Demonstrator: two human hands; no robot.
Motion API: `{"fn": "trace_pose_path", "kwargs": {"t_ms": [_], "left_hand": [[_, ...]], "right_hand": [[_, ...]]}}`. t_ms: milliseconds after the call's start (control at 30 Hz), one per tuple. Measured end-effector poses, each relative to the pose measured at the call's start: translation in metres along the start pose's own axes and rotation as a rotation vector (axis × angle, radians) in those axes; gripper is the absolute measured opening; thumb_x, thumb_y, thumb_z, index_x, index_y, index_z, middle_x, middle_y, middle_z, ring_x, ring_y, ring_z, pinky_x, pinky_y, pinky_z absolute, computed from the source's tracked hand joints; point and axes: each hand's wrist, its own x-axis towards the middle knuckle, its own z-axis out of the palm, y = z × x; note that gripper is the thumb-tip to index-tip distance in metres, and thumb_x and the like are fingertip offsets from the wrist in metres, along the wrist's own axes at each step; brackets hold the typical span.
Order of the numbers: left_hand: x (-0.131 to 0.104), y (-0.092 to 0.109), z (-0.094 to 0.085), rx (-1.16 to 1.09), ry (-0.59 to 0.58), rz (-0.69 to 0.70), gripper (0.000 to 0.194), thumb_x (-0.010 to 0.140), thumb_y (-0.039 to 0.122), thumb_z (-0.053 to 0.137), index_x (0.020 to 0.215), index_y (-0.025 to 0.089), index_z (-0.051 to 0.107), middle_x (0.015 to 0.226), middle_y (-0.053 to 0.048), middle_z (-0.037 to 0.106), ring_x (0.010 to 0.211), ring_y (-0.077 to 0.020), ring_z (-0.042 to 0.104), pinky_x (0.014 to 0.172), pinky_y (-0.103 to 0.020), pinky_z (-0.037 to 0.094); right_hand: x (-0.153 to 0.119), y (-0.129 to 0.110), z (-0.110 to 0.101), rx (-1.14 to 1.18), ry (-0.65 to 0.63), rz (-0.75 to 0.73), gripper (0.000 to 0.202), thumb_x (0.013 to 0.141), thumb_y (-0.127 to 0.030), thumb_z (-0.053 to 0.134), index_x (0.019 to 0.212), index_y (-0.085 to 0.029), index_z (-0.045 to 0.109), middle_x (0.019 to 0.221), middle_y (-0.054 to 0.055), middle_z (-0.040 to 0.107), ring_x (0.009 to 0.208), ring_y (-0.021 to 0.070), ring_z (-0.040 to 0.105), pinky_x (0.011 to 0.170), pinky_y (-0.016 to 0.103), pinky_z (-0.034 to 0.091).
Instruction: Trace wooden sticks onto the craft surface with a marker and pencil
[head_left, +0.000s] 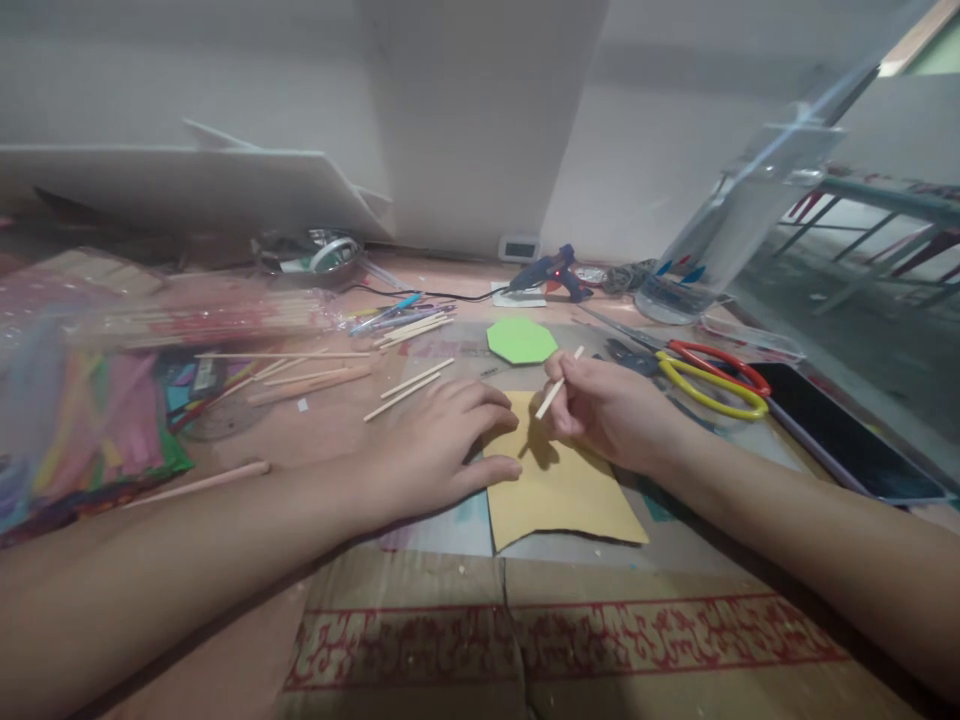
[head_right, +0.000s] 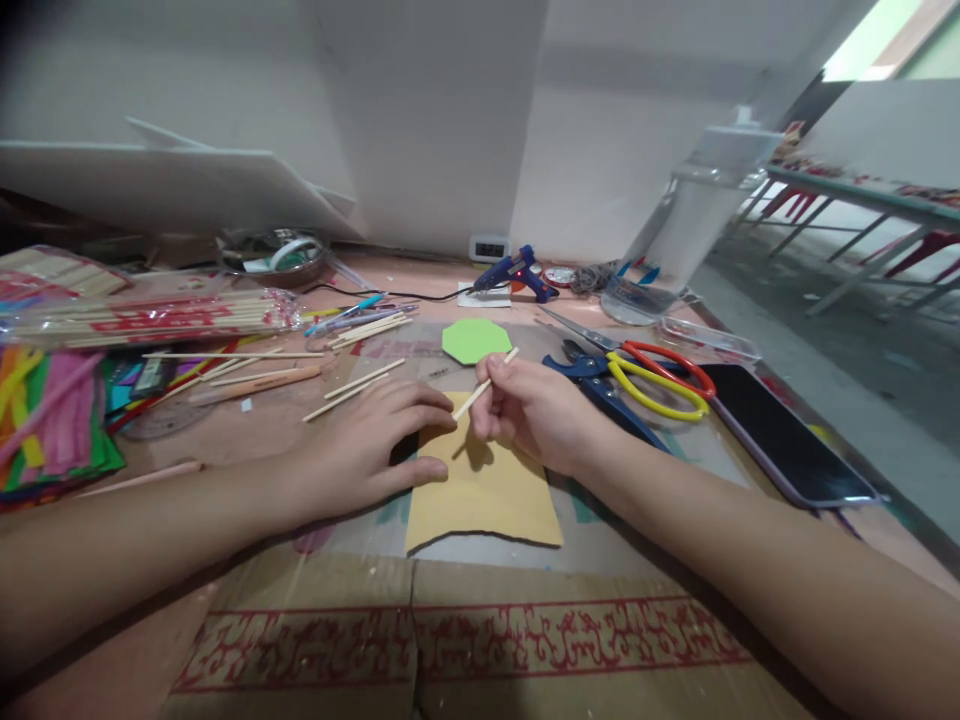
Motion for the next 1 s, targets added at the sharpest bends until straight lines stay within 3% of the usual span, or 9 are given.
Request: {"fn": "trace_pose_path", "kwargs": {"t_ms": [67,300,500,600,700,767,867,1000], "left_hand": [[0.001,0.001,-0.001,-0.014,0.07,0.053,0.022,0.102,0.037,0.057,0.108,0.021,0.07,0.118,-0.008,0.067,0.114,-0.0249,0.058,0.101,-0.042,0.045],[-0.003,0.002,-0.003,-0.043,0.207,0.143,0.019,0.104,0.029,0.055,0.095,0.02,0.069,0.101,-0.004,0.07,0.101,-0.0203,0.059,0.097,-0.038,0.042],[-0.004,0.006,-0.004,-0.083,0.227,0.117,0.026,0.104,0.034,0.054,0.088,0.02,0.068,0.092,-0.003,0.07,0.094,-0.0198,0.06,0.093,-0.037,0.042],[0.002,0.008,-0.016,0.074,0.141,0.009,0.033,0.105,0.031,0.045,0.084,0.02,0.067,0.087,-0.002,0.07,0.089,-0.0189,0.061,0.087,-0.035,0.043],[0.009,-0.005,-0.038,0.369,0.002,-0.128,0.033,0.103,0.033,0.046,0.085,0.023,0.071,0.084,-0.001,0.071,0.085,-0.0209,0.062,0.084,-0.037,0.044],[0.011,-0.022,-0.053,0.493,0.045,-0.211,0.037,0.103,0.034,0.043,0.083,0.019,0.071,0.086,-0.008,0.07,0.089,-0.027,0.061,0.086,-0.044,0.043],[0.01,-0.05,-0.063,0.622,0.089,-0.305,0.03,0.098,0.029,0.047,0.086,0.015,0.071,0.101,-0.017,0.068,0.106,-0.0354,0.057,0.094,-0.052,0.039],[0.007,-0.064,-0.063,0.633,0.042,-0.353,0.03,0.094,0.025,0.048,0.078,0.014,0.07,0.09,-0.019,0.067,0.102,-0.0359,0.058,0.094,-0.05,0.039]], "right_hand": [[0.001,0.002,0.0,0.053,-0.055,0.035,0.034,0.089,-0.053,0.067,0.081,-0.023,0.054,0.054,-0.003,0.063,0.049,0.0148,0.05,0.053,0.028,0.04],[0.002,0.007,0.0,0.119,-0.099,0.054,0.036,0.081,-0.051,0.08,0.083,-0.02,0.062,0.06,-0.003,0.068,0.051,0.012,0.053,0.054,0.026,0.042],[0.0,0.009,0.005,0.123,-0.09,0.003,0.037,0.078,-0.05,0.085,0.084,-0.02,0.065,0.062,-0.002,0.071,0.052,0.0116,0.058,0.056,0.025,0.045],[-0.001,0.008,0.004,0.084,-0.016,-0.044,0.036,0.078,-0.05,0.084,0.086,-0.02,0.066,0.066,0.0,0.071,0.057,0.0132,0.06,0.058,0.027,0.049],[0.0,0.007,-0.003,0.104,0.154,-0.082,0.033,0.082,-0.049,0.081,0.091,-0.02,0.069,0.067,0.0,0.07,0.059,0.0131,0.059,0.057,0.026,0.049],[0.002,0.006,-0.009,0.137,0.235,-0.082,0.03,0.083,-0.047,0.08,0.09,-0.02,0.07,0.064,-0.001,0.067,0.057,0.0117,0.055,0.056,0.024,0.047],[0.005,0.006,-0.012,0.149,0.258,-0.05,0.031,0.08,-0.048,0.082,0.085,-0.019,0.07,0.061,-0.001,0.065,0.055,0.0105,0.052,0.053,0.022,0.043],[0.004,0.006,-0.009,0.109,0.231,-0.026,0.034,0.077,-0.05,0.084,0.084,-0.02,0.072,0.061,-0.001,0.065,0.056,0.0105,0.052,0.053,0.021,0.042]]}}
